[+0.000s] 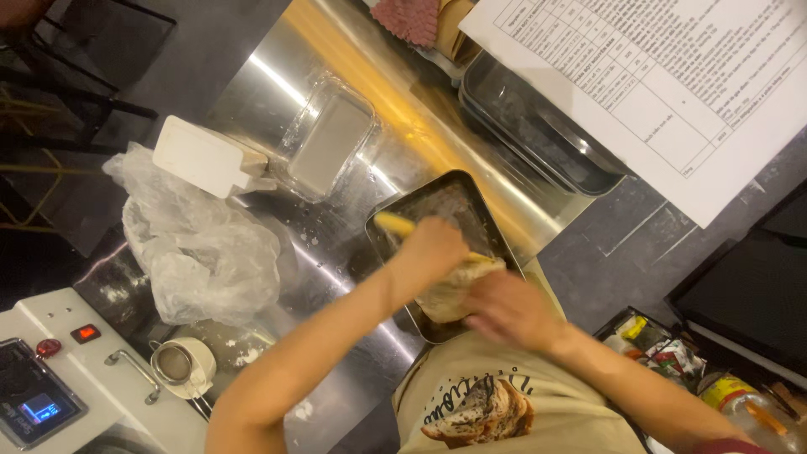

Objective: The person kneads a green dough in a metal tray using a yellow spatula and hands, then covers it with a plastic bag. They then knead a beige dough in a separate tray using the same spatula and hands.

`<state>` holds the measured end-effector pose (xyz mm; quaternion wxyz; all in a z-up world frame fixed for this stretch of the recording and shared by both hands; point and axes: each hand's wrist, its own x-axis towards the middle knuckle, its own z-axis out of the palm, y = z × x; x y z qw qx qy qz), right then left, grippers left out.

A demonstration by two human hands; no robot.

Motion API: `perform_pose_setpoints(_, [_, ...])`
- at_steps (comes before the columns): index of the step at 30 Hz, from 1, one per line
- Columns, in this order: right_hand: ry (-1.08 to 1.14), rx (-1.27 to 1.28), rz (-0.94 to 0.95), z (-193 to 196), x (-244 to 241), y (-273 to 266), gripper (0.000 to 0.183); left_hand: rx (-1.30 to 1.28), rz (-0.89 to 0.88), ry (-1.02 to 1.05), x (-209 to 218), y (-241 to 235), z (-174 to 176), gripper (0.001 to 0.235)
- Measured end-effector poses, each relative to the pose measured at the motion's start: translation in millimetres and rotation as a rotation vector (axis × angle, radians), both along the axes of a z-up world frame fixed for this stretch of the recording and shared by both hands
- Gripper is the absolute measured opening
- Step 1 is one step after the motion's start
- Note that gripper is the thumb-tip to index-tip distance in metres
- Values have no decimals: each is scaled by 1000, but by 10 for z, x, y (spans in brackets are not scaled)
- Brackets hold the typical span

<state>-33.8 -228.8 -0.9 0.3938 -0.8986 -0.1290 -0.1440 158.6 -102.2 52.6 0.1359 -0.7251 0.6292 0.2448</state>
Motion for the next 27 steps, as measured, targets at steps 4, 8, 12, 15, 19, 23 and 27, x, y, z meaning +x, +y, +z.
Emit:
perform_pose_setpoints(4, [475, 824, -253, -298, 549, -396, 52, -218, 36, -201, -315, 456, 528, 7])
perform_pose_setpoints(8, [1194, 743, 213, -628, 1327, -203, 73, -234, 273, -286, -172, 840, 991, 12])
perform_pose_setpoints(12, [1220, 644, 543, -665, 1562, 82, 64, -347, 420, -382, 229, 1112, 990, 15])
perform_pose_setpoints(15, [1159, 405, 677, -616, 1513, 72, 65, -260, 456, -289, 616, 1109, 535, 17])
perform_pose_setpoints(19, [1093, 331, 727, -577, 1425, -37, 73, -60, 383, -313, 893, 954, -78, 9])
perform_pose_setpoints(23, [1008, 440, 736, -556, 1248, -47, 74, 30, 315, -203, 838, 743, -323, 10])
perform_pose_setpoints(27, [1062, 483, 716, -536, 1221, -95, 67, 132, 259, -170, 866, 620, -216, 10])
